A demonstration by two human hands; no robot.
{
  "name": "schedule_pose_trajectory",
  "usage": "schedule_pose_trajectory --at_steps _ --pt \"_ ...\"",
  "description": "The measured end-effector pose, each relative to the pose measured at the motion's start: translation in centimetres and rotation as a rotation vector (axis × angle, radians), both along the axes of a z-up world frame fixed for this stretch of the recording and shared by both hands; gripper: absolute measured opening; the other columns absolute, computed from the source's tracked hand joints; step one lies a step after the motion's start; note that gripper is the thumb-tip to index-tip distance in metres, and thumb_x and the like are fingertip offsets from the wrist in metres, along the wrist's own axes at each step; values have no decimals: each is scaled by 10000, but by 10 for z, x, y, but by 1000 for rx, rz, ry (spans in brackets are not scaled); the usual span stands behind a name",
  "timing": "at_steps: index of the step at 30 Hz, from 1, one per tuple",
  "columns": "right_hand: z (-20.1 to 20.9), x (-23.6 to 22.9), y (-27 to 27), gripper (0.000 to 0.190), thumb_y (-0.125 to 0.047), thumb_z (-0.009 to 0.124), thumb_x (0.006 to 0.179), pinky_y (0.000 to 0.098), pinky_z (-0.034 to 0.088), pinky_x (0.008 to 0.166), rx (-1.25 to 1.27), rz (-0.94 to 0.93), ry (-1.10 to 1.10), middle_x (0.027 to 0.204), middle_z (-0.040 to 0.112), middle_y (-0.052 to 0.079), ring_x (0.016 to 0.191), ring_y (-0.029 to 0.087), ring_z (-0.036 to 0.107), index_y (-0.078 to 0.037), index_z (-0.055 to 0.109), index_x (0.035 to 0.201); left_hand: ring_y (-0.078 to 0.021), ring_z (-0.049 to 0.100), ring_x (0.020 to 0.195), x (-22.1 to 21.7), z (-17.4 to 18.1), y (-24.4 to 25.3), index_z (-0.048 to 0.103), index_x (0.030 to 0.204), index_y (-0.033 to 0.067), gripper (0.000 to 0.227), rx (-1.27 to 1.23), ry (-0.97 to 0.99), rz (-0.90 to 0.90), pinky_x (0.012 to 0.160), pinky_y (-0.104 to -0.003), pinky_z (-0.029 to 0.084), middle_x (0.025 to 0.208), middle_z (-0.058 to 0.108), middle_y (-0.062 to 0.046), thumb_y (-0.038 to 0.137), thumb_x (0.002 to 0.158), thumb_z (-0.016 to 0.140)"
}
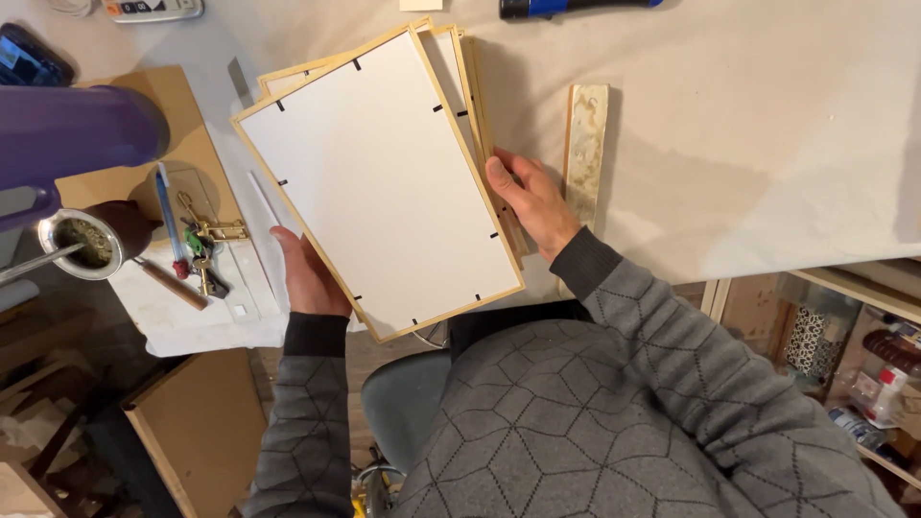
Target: Assembling and organizing wooden picture frames using a staple gun on a workshop table.
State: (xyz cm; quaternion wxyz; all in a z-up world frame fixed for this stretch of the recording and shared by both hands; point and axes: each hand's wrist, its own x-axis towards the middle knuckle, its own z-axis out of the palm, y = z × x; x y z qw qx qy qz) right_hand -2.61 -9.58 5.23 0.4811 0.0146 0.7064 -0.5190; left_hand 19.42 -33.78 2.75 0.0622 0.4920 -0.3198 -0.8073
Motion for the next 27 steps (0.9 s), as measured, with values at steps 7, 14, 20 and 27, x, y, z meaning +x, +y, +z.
schedule_pose_trajectory --at_steps 7,14,20,27 --pt "7 21 8 845 -627 556 960 355 404 1143 -147 -63 -130 1461 554 160 1373 250 522 3 448 1512 -270 601 1243 25 6 14 516 1454 -2 896 -15 -38 34 1052 -411 490 1378 625 -135 733 981 318" --pt "3 47 28 875 -657 521 941 377 455 1102 31 92 -47 1408 448 157 1313 268 528 -1 456 1515 -282 571 1290 66 21 58 449 1511 10 881 33 -54 124 1071 -423 475 1441 581 -141 709 995 303" --pt "6 56 40 919 -688 526 907 400 489 1069 87 234 -38 1421 420 161 1289 295 554 -22 415 1530 -296 514 1371 99 21 102 327 1587 56 907 7 -55 194 1101 -446 451 1543 487 -140 719 968 326" --pt "2 65 60 937 -701 530 908 399 492 1071 82 397 17 1408 423 171 1284 296 566 -19 405 1539 -315 480 1406 151 12 165 313 1583 30 965 27 -13 300 1119 -477 425 1570 459 -138 737 935 423"
